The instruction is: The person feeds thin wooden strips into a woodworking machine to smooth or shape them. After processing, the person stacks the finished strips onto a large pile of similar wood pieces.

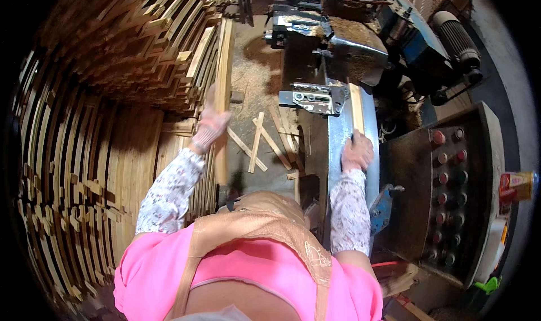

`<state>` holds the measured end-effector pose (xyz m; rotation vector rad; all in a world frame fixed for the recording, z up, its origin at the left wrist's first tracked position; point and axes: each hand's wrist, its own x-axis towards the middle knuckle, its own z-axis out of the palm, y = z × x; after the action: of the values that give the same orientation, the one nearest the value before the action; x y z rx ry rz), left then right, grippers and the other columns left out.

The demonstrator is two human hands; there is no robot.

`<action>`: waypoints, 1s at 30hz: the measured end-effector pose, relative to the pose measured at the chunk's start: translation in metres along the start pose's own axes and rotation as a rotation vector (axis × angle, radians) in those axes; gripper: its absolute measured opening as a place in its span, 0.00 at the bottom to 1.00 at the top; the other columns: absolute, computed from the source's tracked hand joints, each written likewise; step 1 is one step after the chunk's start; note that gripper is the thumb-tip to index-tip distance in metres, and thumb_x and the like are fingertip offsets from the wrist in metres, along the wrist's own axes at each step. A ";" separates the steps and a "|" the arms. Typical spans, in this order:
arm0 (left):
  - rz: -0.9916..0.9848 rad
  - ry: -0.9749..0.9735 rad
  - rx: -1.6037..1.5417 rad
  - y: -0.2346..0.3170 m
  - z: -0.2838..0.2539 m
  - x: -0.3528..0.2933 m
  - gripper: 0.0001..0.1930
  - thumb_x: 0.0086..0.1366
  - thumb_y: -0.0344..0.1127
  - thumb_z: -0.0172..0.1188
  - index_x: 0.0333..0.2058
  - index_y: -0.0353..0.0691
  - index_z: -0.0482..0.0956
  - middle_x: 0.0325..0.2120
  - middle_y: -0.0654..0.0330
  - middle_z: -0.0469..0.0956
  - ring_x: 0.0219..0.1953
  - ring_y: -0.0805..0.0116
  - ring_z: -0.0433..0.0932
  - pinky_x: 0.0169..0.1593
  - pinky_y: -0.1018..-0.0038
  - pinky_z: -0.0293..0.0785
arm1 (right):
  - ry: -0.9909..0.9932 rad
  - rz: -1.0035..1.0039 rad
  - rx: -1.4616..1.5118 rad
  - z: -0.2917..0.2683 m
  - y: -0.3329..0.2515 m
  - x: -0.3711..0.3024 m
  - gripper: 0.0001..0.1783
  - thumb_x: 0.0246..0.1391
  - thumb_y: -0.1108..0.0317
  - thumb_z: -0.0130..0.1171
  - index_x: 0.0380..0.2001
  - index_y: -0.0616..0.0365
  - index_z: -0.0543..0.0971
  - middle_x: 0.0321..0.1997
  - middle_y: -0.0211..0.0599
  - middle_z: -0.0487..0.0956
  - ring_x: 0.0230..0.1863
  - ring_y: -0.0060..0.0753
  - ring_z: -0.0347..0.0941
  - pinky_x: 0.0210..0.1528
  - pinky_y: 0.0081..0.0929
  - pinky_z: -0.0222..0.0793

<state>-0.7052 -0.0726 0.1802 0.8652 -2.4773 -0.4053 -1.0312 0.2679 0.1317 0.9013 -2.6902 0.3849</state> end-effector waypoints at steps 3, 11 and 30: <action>0.127 -0.235 0.133 0.032 0.067 0.057 0.25 0.67 0.32 0.60 0.62 0.39 0.70 0.46 0.52 0.82 0.40 0.59 0.82 0.46 0.65 0.79 | -0.268 0.116 0.500 -0.004 -0.054 -0.005 0.28 0.59 0.59 0.66 0.62 0.53 0.75 0.62 0.55 0.77 0.60 0.57 0.75 0.63 0.48 0.72; -0.352 -0.482 -1.429 0.195 0.087 0.025 0.53 0.67 0.41 0.69 0.78 0.30 0.42 0.72 0.39 0.62 0.70 0.50 0.68 0.69 0.64 0.70 | -0.098 0.135 0.520 -0.097 -0.046 -0.171 0.38 0.53 0.63 0.72 0.68 0.60 0.75 0.59 0.56 0.81 0.59 0.58 0.77 0.62 0.46 0.73; -0.610 -0.414 -0.275 -0.030 0.045 -0.072 0.38 0.63 0.50 0.65 0.65 0.30 0.72 0.60 0.34 0.77 0.64 0.39 0.74 0.67 0.58 0.72 | 0.163 0.196 0.041 -0.016 0.018 -0.033 0.35 0.62 0.54 0.65 0.70 0.54 0.73 0.54 0.59 0.83 0.56 0.64 0.77 0.58 0.54 0.73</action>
<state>-0.6645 -0.0432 0.1056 1.5304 -2.3654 -1.2072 -1.0140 0.3051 0.1324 0.5902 -2.6344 0.5327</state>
